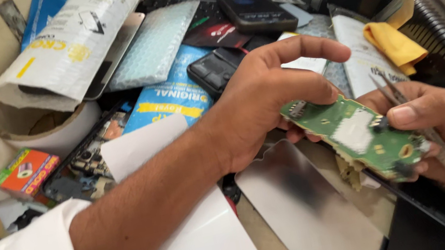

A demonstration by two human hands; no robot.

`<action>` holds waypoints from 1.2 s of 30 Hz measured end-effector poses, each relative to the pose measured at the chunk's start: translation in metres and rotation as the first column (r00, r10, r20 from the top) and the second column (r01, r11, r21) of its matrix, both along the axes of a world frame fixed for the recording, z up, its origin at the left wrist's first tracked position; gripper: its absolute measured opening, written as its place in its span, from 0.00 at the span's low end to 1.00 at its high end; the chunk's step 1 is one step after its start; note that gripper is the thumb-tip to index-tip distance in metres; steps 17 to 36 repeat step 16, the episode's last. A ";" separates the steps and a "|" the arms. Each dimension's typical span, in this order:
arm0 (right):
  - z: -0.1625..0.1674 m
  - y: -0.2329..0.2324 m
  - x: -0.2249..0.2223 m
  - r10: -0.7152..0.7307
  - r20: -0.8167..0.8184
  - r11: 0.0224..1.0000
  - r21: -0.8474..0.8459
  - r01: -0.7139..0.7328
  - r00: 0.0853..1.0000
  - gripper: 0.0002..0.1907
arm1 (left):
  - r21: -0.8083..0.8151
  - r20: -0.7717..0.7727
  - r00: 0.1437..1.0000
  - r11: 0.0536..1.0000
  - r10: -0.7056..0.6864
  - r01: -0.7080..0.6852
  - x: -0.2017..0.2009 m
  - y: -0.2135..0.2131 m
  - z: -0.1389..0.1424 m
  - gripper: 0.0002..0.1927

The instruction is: The person peels a protective film off a phone back cover and wipes the cover, then holds a phone motherboard and uses tweezers to pick and probe components on the board at a cluttered repair workbench.

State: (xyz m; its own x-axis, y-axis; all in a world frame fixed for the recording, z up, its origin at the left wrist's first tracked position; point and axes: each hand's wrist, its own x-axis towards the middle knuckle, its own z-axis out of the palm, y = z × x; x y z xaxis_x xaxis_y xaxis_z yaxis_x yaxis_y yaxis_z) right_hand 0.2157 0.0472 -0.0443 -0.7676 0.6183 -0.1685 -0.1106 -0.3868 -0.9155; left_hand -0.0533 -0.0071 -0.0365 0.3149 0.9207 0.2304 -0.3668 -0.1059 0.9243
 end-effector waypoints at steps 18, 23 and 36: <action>-0.001 0.001 -0.006 0.059 0.153 0.998 0.029 -0.064 0.987 0.18 | 0.119 0.104 0.992 0.989 0.077 -0.089 0.003 0.004 -0.006 0.33; -0.001 0.001 -0.006 0.059 0.153 0.998 0.029 -0.064 0.987 0.18 | 0.119 0.104 0.992 0.989 0.077 -0.089 0.003 0.004 -0.006 0.33; -0.001 0.001 -0.006 0.059 0.153 0.998 0.029 -0.064 0.987 0.18 | 0.119 0.104 0.992 0.989 0.077 -0.089 0.003 0.004 -0.006 0.33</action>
